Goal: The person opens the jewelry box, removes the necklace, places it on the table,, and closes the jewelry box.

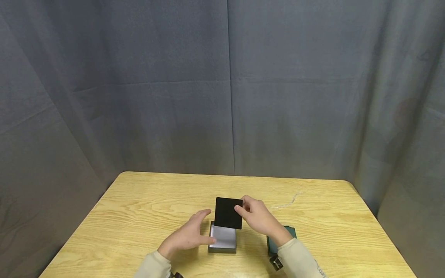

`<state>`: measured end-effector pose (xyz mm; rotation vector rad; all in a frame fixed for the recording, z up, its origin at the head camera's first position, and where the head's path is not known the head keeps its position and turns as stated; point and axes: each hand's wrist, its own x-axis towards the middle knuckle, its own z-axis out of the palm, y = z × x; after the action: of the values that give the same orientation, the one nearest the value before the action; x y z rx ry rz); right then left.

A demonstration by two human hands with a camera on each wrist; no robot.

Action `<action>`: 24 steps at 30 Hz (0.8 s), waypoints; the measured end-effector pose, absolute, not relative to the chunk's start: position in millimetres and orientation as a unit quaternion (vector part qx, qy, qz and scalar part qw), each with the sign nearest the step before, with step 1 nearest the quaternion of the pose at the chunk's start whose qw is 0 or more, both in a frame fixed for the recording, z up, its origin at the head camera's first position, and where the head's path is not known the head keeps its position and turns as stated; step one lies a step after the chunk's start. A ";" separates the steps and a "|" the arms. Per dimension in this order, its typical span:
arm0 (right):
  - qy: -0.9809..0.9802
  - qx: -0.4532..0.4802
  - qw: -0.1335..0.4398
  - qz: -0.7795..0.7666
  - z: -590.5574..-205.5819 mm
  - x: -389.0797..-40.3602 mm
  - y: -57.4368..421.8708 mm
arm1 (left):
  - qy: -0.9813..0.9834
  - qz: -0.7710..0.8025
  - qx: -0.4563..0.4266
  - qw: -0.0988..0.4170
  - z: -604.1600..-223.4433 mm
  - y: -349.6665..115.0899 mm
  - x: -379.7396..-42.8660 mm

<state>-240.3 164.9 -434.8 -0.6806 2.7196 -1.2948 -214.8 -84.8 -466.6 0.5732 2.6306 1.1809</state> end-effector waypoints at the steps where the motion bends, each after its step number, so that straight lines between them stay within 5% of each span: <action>1: 0.880 -0.220 0.028 -0.420 -435.1 -240.4 165.1 | 0.892 0.390 0.200 0.113 -467.1 -84.7 -214.1; 24: 0.882 -0.241 0.060 -0.401 -436.7 -235.5 163.7 | 0.925 0.295 0.208 0.120 -474.8 -80.8 -209.2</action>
<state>-235.5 163.7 -436.7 -0.7284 2.6683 -1.2145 -209.2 -80.8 -474.8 0.6090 2.7020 0.8606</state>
